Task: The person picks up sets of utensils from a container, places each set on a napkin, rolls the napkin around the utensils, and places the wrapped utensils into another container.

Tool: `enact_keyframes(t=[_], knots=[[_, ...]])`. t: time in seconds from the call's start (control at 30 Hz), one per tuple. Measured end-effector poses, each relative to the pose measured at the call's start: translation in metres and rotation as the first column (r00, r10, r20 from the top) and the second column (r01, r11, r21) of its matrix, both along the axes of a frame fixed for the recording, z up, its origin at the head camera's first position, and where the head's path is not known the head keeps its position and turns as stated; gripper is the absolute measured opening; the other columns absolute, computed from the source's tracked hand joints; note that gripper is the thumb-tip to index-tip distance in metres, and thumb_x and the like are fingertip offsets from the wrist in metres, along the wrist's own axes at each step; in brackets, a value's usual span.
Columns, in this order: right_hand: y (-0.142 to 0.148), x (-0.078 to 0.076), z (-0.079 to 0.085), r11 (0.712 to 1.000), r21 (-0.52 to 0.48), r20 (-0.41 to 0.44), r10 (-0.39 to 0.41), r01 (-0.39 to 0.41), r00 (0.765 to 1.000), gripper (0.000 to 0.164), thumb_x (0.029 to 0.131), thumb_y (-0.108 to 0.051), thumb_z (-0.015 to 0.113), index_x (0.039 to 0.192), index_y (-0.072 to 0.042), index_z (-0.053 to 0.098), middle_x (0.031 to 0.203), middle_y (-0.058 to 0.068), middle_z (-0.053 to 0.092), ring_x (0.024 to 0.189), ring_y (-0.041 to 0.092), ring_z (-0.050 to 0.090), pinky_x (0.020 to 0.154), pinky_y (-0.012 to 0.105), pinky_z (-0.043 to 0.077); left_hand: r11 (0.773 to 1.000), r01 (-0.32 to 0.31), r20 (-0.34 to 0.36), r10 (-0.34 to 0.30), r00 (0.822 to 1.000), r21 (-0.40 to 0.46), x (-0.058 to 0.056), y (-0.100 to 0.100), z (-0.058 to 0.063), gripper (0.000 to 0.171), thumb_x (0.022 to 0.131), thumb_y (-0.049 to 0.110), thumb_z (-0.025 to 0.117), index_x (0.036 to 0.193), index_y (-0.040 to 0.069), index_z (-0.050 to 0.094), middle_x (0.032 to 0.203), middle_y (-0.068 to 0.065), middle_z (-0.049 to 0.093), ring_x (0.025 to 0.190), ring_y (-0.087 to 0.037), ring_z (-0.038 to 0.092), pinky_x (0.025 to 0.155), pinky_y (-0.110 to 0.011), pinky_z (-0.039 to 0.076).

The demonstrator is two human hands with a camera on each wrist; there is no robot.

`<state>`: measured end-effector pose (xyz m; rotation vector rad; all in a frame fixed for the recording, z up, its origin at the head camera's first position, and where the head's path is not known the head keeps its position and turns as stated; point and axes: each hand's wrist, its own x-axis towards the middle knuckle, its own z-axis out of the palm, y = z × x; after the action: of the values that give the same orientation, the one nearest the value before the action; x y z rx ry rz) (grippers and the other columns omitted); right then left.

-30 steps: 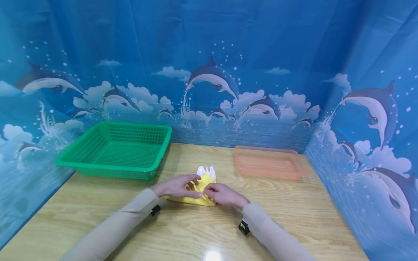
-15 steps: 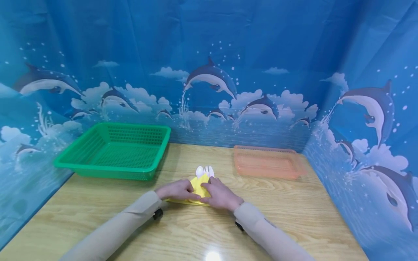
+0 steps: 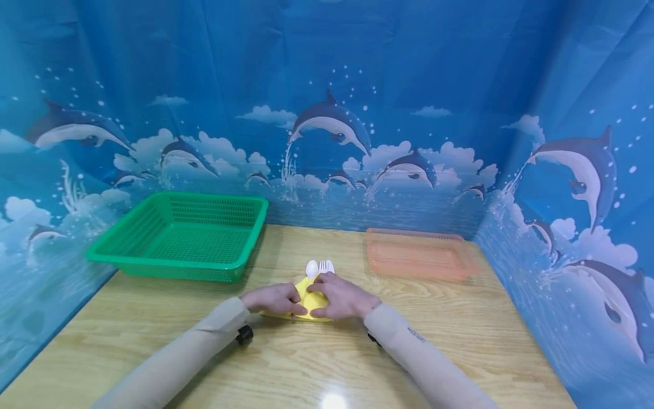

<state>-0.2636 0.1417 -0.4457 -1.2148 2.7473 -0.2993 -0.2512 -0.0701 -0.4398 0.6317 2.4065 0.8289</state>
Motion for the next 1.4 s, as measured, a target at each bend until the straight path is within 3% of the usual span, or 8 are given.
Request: enact_keyframes(t=[0.2,0.3,0.43,0.53,0.9,1.1,1.27,1.4], knots=[[0.001,-0.003,-0.006,1.0,-0.03,0.028,-0.007,0.007,1.0,0.064,0.085,-0.053,0.068,0.134,-0.014,0.058,0.13,0.002,0.054,0.117,0.014,0.049,0.1,0.032,0.046,1.0,0.023,-0.013,-0.023,1.0,0.016,-0.004,-0.005,-0.006,0.03,0.091,0.026,0.069,0.065,0.009,0.067,0.054,0.008,0.048,0.049,-0.004,0.036,0.045,-0.017,0.028],[0.002,-0.002,-0.008,0.999,-0.045,0.061,-0.005,0.008,0.998,0.065,0.087,-0.053,0.067,0.137,-0.014,0.055,0.138,0.004,0.048,0.123,0.016,0.048,0.104,0.034,0.044,0.999,0.042,-0.024,-0.041,0.999,0.009,-0.007,-0.006,-0.007,0.03,0.091,0.025,0.069,0.065,0.01,0.067,0.054,0.009,0.046,0.05,-0.005,0.037,0.045,-0.018,0.028],[0.004,0.0,-0.009,1.0,0.02,0.075,0.016,-0.017,0.997,0.068,0.093,-0.054,0.057,0.147,-0.015,0.044,0.158,0.007,0.03,0.144,0.024,0.033,0.116,0.041,0.034,0.998,0.066,-0.046,-0.066,0.997,-0.007,-0.009,-0.006,-0.006,0.03,0.09,0.024,0.068,0.064,0.011,0.066,0.054,0.009,0.046,0.05,-0.005,0.038,0.046,-0.019,0.029],[0.005,0.001,-0.008,0.994,0.092,0.054,0.049,-0.054,0.997,0.068,0.097,-0.056,0.048,0.151,-0.016,0.037,0.164,0.006,0.02,0.151,0.025,0.02,0.12,0.043,0.025,0.996,0.093,-0.072,-0.094,0.993,-0.017,-0.01,-0.006,-0.007,0.031,0.09,0.023,0.068,0.062,0.011,0.064,0.054,0.009,0.046,0.051,-0.005,0.039,0.047,-0.019,0.03],[0.002,0.0,-0.012,0.982,0.177,0.031,0.053,-0.058,0.998,0.071,0.1,-0.06,0.03,0.155,-0.015,0.028,0.166,0.004,0.012,0.153,0.021,0.006,0.124,0.04,0.012,0.992,0.123,-0.076,-0.124,0.989,-0.012,-0.013,-0.006,-0.006,0.03,0.089,0.02,0.067,0.061,0.011,0.063,0.052,0.009,0.045,0.051,-0.006,0.039,0.049,-0.019,0.031],[-0.001,0.001,-0.016,0.97,0.238,0.009,0.055,-0.056,0.998,0.077,0.099,-0.066,0.02,0.156,-0.015,0.023,0.166,0.003,0.005,0.153,0.02,0.001,0.124,0.04,0.009,0.987,0.153,-0.124,-0.158,0.98,-0.055,-0.01,-0.006,-0.002,0.032,0.089,0.019,0.068,0.059,0.01,0.06,0.051,0.011,0.045,0.05,-0.004,0.04,0.049,-0.018,0.032],[-0.004,0.002,-0.016,0.966,0.253,-0.006,0.054,-0.05,0.999,0.078,0.098,-0.067,0.019,0.156,-0.015,0.022,0.166,0.004,0.006,0.153,0.022,0.001,0.124,0.04,0.009,0.98,0.102,-0.133,-0.126,0.983,-0.169,-0.006,-0.005,0.005,0.035,0.089,0.024,0.071,0.058,0.012,0.06,0.049,0.009,0.045,0.047,-0.005,0.039,0.046,-0.018,0.029],[-0.005,0.003,-0.016,0.963,0.267,-0.009,0.037,-0.034,0.999,0.075,0.1,-0.065,0.016,0.157,-0.016,0.021,0.166,0.003,0.005,0.153,0.022,0.001,0.124,0.04,0.009,0.974,-0.028,-0.149,-0.006,0.989,-0.223,-0.004,-0.006,0.007,0.036,0.083,0.031,0.078,0.057,0.015,0.057,0.052,0.008,0.047,0.05,-0.007,0.041,0.046,-0.02,0.031]])
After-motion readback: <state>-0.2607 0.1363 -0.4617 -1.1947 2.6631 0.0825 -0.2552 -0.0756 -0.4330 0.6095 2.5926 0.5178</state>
